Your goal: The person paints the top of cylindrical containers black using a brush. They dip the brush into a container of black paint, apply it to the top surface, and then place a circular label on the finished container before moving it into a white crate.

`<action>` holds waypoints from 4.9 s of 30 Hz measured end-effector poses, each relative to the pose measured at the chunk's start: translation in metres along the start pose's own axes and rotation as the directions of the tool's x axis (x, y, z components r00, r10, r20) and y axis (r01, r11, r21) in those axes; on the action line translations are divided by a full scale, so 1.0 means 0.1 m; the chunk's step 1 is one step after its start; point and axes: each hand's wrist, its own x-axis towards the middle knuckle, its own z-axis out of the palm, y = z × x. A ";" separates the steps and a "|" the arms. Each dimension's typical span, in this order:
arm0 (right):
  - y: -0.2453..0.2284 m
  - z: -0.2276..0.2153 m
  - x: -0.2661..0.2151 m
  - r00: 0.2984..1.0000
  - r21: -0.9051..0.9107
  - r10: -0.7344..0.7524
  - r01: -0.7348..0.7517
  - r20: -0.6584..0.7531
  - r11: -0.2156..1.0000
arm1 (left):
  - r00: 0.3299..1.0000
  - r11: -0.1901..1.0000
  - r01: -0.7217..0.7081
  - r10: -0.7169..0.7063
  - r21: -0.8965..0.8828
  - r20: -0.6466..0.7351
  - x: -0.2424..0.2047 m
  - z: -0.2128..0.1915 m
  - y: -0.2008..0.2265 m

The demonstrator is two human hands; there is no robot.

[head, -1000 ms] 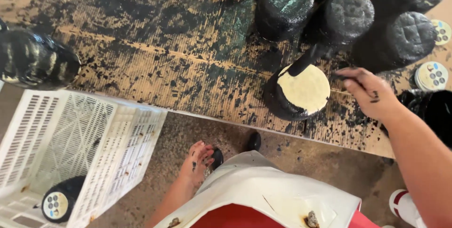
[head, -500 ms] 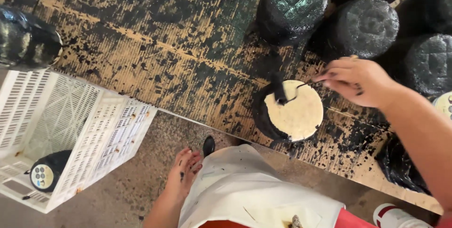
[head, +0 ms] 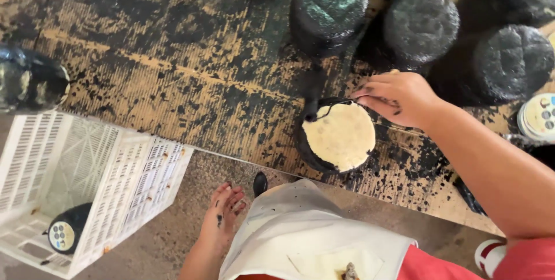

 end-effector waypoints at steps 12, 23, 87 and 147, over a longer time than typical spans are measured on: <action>-0.45 0.15 -1.50 0.869 -0.100 0.446 -0.474 -0.214 0.875 | 0.998 0.987 0.030 -0.039 0.155 0.056 0.26 -0.11 0.05; -1.35 0.59 -1.58 0.758 -0.078 0.568 -0.619 -0.322 0.781 | 0.977 0.964 -0.024 -0.034 0.266 0.209 0.35 0.09 0.22; -1.56 0.82 -1.73 0.129 0.911 0.973 -0.392 0.190 -0.126 | 0.926 0.945 -0.073 -0.055 0.319 0.374 0.79 -0.29 -0.25; -1.12 -0.03 -1.13 0.263 0.591 0.956 -0.795 0.132 0.137 | 0.968 0.963 -0.052 -0.016 0.263 0.249 -0.05 0.18 -0.39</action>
